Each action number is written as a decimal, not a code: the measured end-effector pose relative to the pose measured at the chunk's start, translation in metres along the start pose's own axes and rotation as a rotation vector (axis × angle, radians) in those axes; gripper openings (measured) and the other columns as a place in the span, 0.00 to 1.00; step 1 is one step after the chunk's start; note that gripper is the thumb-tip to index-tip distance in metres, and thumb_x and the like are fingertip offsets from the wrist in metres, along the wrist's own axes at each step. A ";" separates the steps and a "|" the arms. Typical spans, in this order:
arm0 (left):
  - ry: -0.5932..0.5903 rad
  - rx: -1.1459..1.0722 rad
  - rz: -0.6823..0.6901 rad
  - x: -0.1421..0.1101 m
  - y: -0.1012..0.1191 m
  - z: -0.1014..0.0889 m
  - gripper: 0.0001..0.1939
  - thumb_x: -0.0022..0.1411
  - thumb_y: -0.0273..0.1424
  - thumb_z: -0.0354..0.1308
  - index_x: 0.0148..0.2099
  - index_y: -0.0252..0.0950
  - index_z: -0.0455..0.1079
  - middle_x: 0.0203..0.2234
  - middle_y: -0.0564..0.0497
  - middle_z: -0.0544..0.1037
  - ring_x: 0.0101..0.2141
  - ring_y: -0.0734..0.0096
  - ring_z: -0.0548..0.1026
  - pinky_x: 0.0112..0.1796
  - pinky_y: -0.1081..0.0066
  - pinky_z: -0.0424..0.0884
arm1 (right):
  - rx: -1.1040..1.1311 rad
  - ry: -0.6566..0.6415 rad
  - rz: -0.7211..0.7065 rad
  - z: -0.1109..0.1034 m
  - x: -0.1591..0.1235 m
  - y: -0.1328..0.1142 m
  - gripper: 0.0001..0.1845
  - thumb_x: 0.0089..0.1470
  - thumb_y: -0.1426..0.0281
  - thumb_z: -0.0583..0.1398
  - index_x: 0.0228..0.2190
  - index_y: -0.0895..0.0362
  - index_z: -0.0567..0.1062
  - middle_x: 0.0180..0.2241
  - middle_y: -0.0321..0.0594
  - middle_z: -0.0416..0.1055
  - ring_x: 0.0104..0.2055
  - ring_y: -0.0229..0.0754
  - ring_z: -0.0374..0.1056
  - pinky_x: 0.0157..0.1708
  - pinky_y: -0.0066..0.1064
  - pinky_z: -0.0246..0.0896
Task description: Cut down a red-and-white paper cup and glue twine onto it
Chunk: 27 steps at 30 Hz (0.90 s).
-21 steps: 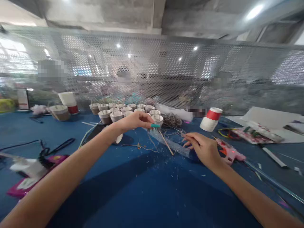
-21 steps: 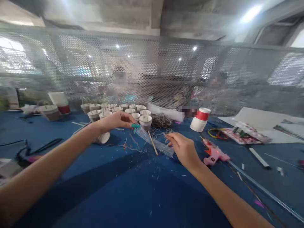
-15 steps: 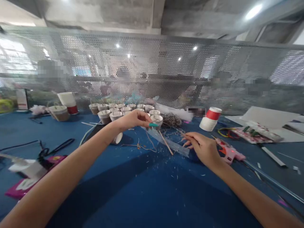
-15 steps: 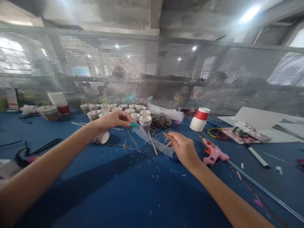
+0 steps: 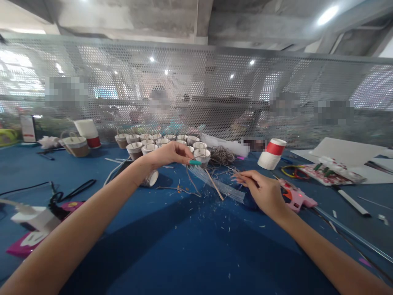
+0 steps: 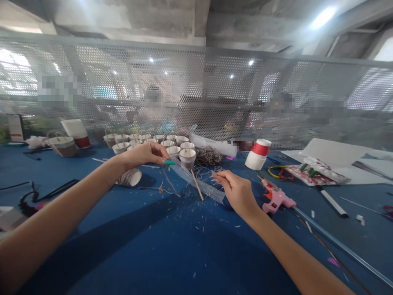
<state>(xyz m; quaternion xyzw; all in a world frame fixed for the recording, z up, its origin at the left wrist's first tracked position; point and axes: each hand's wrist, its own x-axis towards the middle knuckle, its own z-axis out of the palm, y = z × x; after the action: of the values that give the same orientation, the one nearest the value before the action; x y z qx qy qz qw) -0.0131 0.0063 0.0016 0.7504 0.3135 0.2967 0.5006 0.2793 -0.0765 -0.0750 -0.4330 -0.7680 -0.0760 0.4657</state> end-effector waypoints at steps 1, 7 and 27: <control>-0.008 0.002 -0.003 0.000 0.000 0.000 0.03 0.47 0.25 0.65 0.28 0.34 0.75 0.22 0.55 0.77 0.23 0.82 0.73 0.28 0.79 0.69 | -0.040 0.021 -0.021 0.000 0.000 0.000 0.07 0.57 0.71 0.55 0.33 0.57 0.74 0.29 0.38 0.77 0.29 0.38 0.74 0.28 0.25 0.69; -0.063 0.048 -0.010 0.002 -0.004 0.002 0.05 0.45 0.27 0.66 0.28 0.35 0.75 0.23 0.55 0.78 0.26 0.81 0.74 0.31 0.79 0.69 | -0.199 0.125 -0.099 -0.003 0.002 -0.006 0.07 0.55 0.70 0.58 0.31 0.56 0.76 0.27 0.37 0.78 0.22 0.35 0.71 0.21 0.23 0.62; 0.003 0.091 0.013 0.004 -0.003 0.012 0.05 0.46 0.29 0.66 0.29 0.35 0.75 0.25 0.54 0.78 0.27 0.79 0.73 0.34 0.76 0.69 | -0.268 0.150 -0.059 -0.002 -0.002 -0.014 0.09 0.55 0.68 0.58 0.28 0.55 0.78 0.27 0.38 0.78 0.27 0.39 0.74 0.27 0.27 0.64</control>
<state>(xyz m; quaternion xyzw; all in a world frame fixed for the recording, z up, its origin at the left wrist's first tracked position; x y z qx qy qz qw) -0.0023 0.0032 -0.0041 0.7740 0.3227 0.2863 0.4634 0.2706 -0.0872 -0.0717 -0.4618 -0.7265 -0.2235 0.4572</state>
